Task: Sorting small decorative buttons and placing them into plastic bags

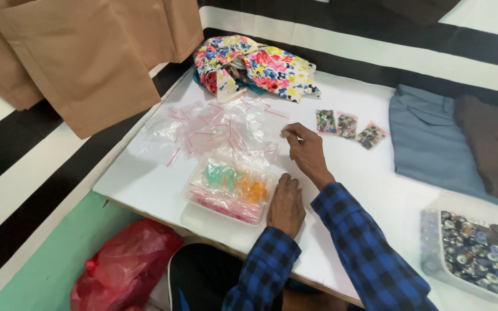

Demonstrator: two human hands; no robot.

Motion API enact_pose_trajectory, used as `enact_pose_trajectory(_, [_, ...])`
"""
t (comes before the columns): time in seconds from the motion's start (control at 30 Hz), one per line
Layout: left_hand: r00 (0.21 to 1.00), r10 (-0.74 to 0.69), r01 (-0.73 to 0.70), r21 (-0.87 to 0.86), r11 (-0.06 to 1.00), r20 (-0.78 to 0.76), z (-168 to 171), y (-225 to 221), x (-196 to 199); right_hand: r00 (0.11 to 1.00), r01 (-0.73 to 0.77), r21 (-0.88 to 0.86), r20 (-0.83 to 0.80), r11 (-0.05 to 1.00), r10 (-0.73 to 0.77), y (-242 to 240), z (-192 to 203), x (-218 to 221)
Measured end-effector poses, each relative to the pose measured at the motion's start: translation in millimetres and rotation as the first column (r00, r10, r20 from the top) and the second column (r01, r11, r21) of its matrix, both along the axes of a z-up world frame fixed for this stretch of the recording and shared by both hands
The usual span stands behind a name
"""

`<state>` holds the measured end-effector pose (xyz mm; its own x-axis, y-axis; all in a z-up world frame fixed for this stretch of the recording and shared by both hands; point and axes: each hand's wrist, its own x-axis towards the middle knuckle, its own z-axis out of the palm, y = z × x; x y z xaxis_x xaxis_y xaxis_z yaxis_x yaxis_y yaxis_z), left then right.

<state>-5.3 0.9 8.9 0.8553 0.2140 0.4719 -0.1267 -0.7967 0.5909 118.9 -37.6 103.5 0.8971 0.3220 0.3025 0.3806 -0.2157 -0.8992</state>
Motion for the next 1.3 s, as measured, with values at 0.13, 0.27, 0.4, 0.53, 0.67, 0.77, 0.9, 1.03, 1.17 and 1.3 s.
enact_pose_trajectory(0.13, [0.998, -0.023, 0.029, -0.094, 0.995, 0.062, 29.7, -2.3, -12.5, 0.997, 0.023, 0.084, -0.077, 0.996, -0.016, -34.3, 46.7, -52.2])
enact_pose_trajectory(0.27, [0.971, -0.180, 0.239, -0.602, 0.762, 0.157, 23.4, -9.5, -14.0, 0.983, 0.082, 0.313, -0.180, 0.946, -0.025, -73.7, 65.7, -107.4])
enact_pose_trajectory(0.4, [0.939, -0.163, 0.342, -0.868, 0.360, 0.303, 95.8, -24.0, -30.3, 0.974, 0.145, 0.359, -0.215, 0.922, -0.069, -101.7, 45.0, -141.2])
enact_pose_trajectory(0.53, [0.954, -0.096, 0.301, -0.890, 0.343, 0.285, 97.5, -32.2, -28.4, 0.971, 0.164, 0.289, -0.216, 0.943, -0.103, -128.9, 41.1, -164.7])
enact_pose_trajectory(0.67, [0.895, -0.339, 0.398, -0.863, 0.312, 0.291, 104.1, -28.8, -36.1, 0.973, 0.168, 0.323, -0.207, 0.931, -0.104, -158.9, 30.4, -157.5])
enact_pose_trajectory(0.77, [0.844, -0.466, 0.426, -0.860, 0.281, 0.265, 99.5, -31.0, -45.7, 0.979, 0.132, 0.293, -0.187, 0.947, -0.078, -172.6, 31.8, -159.5])
enact_pose_trajectory(0.9, [0.864, -0.439, 0.403, -0.862, 0.307, 0.247, 81.9, -23.1, -38.5, 0.983, 0.082, 0.193, -0.178, 0.978, -0.047, -183.2, 43.9, -166.5])
enact_pose_trajectory(1.03, [0.889, -0.407, 0.375, -0.845, 0.382, 0.210, 88.2, -30.0, -46.3, 0.978, 0.139, 0.059, -0.163, 0.989, -0.128, -185.2, 39.9, -167.9])
enact_pose_trajectory(1.17, [0.941, -0.040, 0.154, -0.318, 0.935, 0.337, 106.7, -44.5, -57.0, 0.937, 0.346, 0.096, -0.084, 0.933, -0.338, -177.8, 47.9, -168.6])
enact_pose_trajectory(1.3, [0.804, 0.046, -0.055, -0.003, 0.999, 0.593, 117.9, -69.1, -66.7, 0.901, 0.423, 0.109, 0.054, 0.900, -0.430, -164.7, 58.0, -176.2])
